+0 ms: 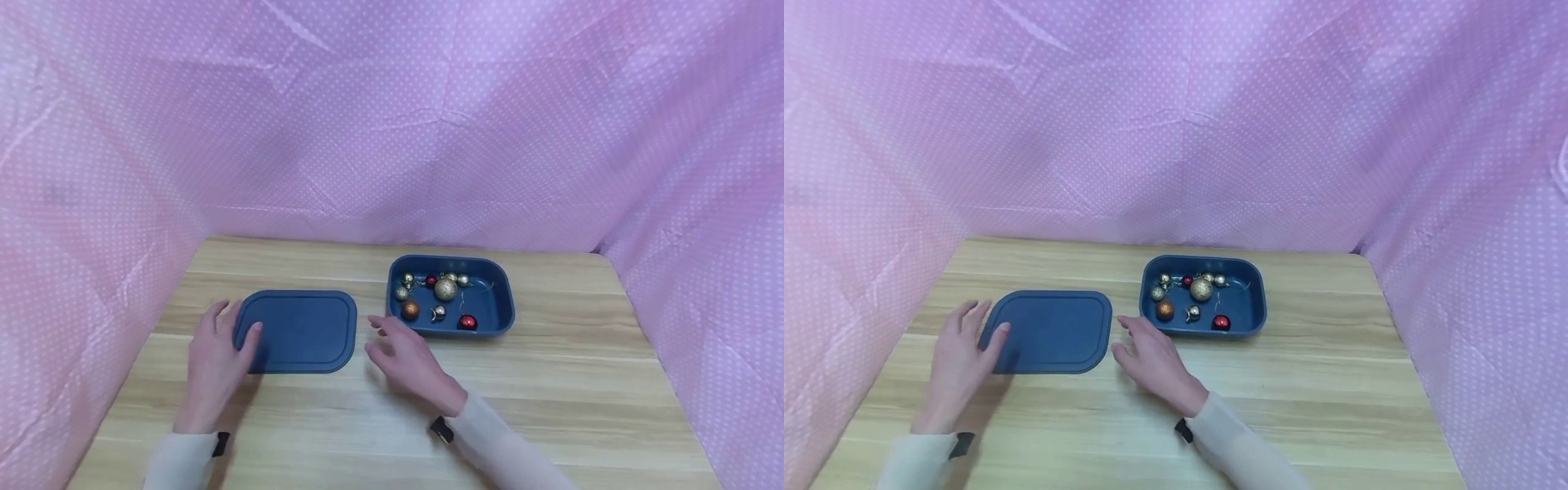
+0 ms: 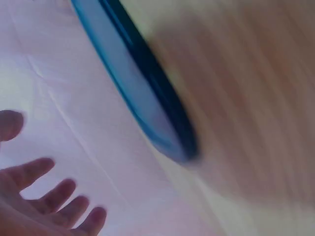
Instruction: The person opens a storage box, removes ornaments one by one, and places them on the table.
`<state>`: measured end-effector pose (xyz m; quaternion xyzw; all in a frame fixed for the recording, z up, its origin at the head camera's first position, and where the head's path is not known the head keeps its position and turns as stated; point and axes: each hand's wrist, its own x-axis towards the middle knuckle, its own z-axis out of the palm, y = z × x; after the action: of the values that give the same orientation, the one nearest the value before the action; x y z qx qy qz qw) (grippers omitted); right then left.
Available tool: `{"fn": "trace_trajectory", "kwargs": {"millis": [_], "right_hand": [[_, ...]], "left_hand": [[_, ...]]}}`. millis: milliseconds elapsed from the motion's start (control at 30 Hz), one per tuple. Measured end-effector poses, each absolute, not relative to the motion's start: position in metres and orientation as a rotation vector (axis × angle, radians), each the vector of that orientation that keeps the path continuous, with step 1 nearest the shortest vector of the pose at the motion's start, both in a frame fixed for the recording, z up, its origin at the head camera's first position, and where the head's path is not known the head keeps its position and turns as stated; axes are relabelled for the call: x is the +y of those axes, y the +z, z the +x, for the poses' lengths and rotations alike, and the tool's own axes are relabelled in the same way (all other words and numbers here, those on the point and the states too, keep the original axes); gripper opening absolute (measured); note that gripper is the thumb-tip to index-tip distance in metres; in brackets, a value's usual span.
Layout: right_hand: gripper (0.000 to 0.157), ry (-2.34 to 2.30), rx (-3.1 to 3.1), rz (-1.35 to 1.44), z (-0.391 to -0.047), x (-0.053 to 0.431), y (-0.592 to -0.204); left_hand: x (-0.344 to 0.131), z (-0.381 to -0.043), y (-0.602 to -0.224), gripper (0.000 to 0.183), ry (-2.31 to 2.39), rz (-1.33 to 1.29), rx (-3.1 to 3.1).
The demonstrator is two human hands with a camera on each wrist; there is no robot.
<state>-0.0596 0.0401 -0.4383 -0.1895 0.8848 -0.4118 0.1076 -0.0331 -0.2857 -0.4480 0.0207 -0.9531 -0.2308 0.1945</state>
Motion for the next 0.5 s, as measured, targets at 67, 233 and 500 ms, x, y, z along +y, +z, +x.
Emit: {"fn": "trace_trajectory", "kwargs": {"millis": [67,233,500], "right_hand": [[0.049,-1.259,2.629,-0.58,-0.056,0.05,-0.436],[0.047,-1.351,2.721,-0.674,-0.052,0.077,-0.433],[0.048,-1.4,2.919,-0.821,-0.058,0.122,-0.436]], "left_hand": [[-0.27,-0.036,-0.447,0.058,-0.659,-0.02,-2.588],[-0.231,-0.043,-0.444,0.07,-0.683,-0.175,-2.516],[-0.179,-0.055,-0.442,0.076,-0.718,-0.316,-2.624]]}}
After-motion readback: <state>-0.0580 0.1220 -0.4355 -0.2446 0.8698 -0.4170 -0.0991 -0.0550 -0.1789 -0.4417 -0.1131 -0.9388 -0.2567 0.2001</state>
